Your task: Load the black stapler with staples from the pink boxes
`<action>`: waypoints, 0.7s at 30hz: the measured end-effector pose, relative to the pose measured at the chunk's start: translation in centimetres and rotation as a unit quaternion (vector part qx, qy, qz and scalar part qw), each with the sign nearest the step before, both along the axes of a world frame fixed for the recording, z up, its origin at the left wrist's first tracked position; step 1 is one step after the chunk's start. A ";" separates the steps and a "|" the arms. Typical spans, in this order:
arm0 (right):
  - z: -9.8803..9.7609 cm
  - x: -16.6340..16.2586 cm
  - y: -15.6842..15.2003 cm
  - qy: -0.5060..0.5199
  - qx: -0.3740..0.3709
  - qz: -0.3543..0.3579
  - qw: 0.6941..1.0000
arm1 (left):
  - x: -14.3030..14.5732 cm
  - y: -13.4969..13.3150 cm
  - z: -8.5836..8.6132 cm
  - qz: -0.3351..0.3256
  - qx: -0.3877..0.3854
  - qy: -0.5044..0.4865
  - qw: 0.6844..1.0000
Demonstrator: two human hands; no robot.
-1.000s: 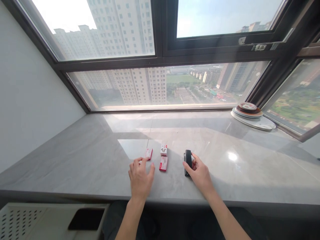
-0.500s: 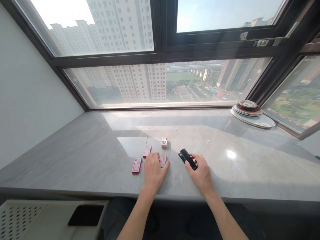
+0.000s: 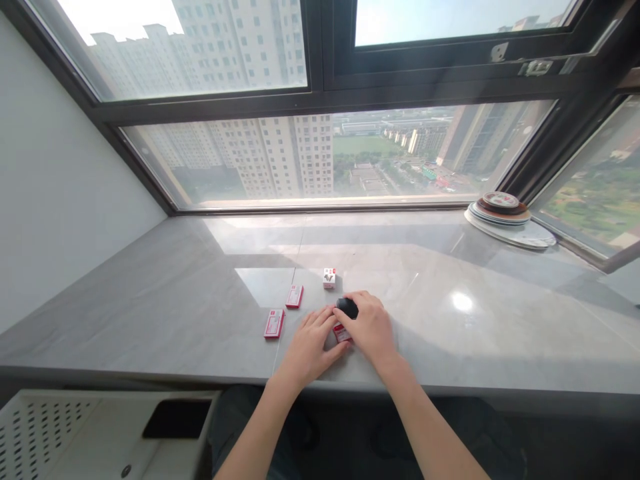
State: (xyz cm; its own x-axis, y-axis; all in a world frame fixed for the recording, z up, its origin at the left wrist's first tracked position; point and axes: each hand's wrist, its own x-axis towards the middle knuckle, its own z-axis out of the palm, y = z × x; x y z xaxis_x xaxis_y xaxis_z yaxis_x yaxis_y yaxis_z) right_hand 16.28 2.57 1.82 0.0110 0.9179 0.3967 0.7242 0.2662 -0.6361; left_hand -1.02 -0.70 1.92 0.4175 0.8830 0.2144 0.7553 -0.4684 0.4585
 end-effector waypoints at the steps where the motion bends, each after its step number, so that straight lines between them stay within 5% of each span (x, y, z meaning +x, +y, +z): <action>1: 0.0 -0.5 0.0 0.000 0.002 -0.019 1.000 | -0.1 -0.1 -0.1 0.000 0.003 0.000 1.000; 5: 0.6 -1.2 0.1 0.046 0.002 -0.049 0.998 | -0.3 -0.2 -0.6 -0.001 0.015 -0.010 1.000; 9: 1.4 0.2 0.7 0.228 -0.031 -0.075 0.970 | -0.4 0.0 -1.2 0.019 0.016 -0.023 0.999; 13: 0.4 3.2 1.2 0.494 -0.056 -0.076 0.864 | -0.4 -0.1 -1.1 0.032 0.019 -0.035 0.999; 16: -1.1 6.4 0.9 0.604 -0.095 -0.091 0.786 | -0.4 -0.3 -0.8 0.032 0.019 -0.042 0.998; 18: -1.9 8.7 0.2 0.603 -0.145 -0.093 0.778 | -0.5 -0.4 -0.6 0.030 0.014 -0.046 0.998; 21: -2.1 10.8 -1.3 0.524 -0.222 -0.099 0.816 | -0.5 -0.3 -0.6 0.032 0.000 -0.057 0.998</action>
